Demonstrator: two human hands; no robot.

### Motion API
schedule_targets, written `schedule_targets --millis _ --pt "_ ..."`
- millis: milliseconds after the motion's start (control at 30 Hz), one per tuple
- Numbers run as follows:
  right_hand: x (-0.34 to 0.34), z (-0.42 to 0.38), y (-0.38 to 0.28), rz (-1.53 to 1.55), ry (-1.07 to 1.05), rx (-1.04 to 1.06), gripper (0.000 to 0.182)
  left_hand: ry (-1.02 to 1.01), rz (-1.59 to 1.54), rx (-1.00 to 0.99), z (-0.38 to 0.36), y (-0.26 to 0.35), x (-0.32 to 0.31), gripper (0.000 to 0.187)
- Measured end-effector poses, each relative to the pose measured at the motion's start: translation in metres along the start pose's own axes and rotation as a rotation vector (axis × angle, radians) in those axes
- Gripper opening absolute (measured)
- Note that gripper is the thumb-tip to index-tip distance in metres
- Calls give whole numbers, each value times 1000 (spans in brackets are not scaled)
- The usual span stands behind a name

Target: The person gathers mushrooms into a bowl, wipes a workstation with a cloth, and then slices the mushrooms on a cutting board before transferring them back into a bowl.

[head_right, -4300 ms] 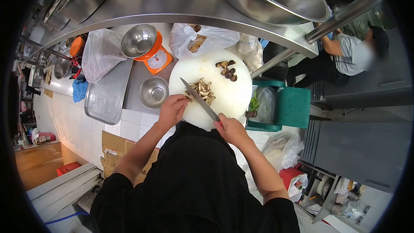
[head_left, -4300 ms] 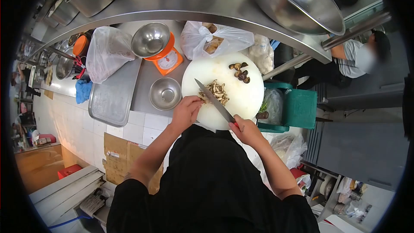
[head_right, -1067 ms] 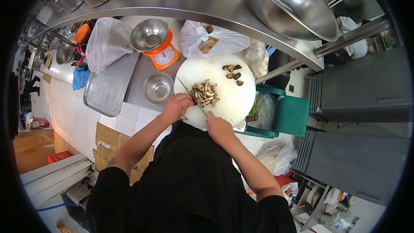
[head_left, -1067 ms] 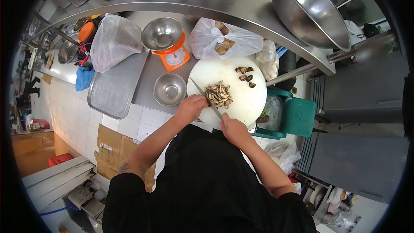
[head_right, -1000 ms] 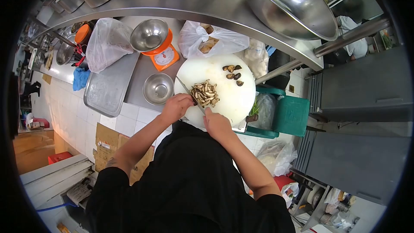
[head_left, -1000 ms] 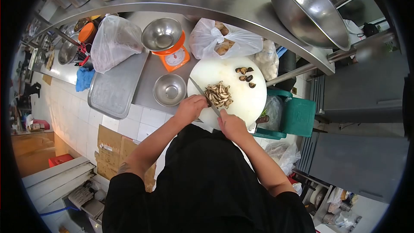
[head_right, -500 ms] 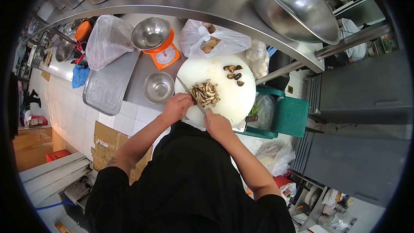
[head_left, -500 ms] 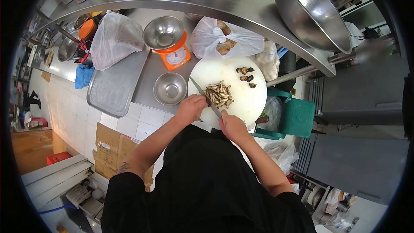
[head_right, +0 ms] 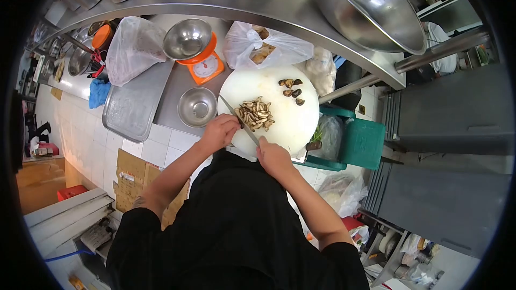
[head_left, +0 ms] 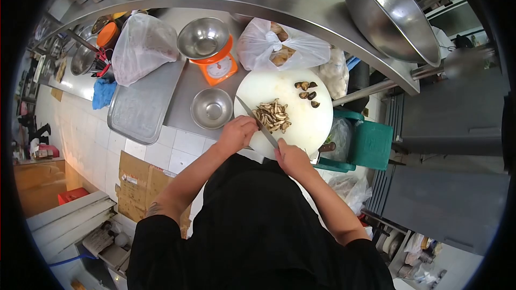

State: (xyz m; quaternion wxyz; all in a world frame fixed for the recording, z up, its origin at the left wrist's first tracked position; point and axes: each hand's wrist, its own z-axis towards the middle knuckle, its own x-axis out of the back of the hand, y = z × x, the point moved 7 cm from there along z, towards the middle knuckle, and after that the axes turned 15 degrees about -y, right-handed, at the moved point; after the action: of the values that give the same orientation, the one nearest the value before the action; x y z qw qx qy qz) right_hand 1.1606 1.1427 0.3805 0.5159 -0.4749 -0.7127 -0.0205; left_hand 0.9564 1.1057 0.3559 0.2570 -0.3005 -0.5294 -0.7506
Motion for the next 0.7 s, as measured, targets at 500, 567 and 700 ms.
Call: schedule_targets --millis 500,567,700 --pt "19 -29 4 -29 -82 11 24 6 26 -16 0 7 8 10" --pt "15 -22 3 -13 -70 11 24 6 18 -9 -2 4 6 10" --pt "-9 13 18 77 -33 25 24 1 -23 24 0 4 6 12"
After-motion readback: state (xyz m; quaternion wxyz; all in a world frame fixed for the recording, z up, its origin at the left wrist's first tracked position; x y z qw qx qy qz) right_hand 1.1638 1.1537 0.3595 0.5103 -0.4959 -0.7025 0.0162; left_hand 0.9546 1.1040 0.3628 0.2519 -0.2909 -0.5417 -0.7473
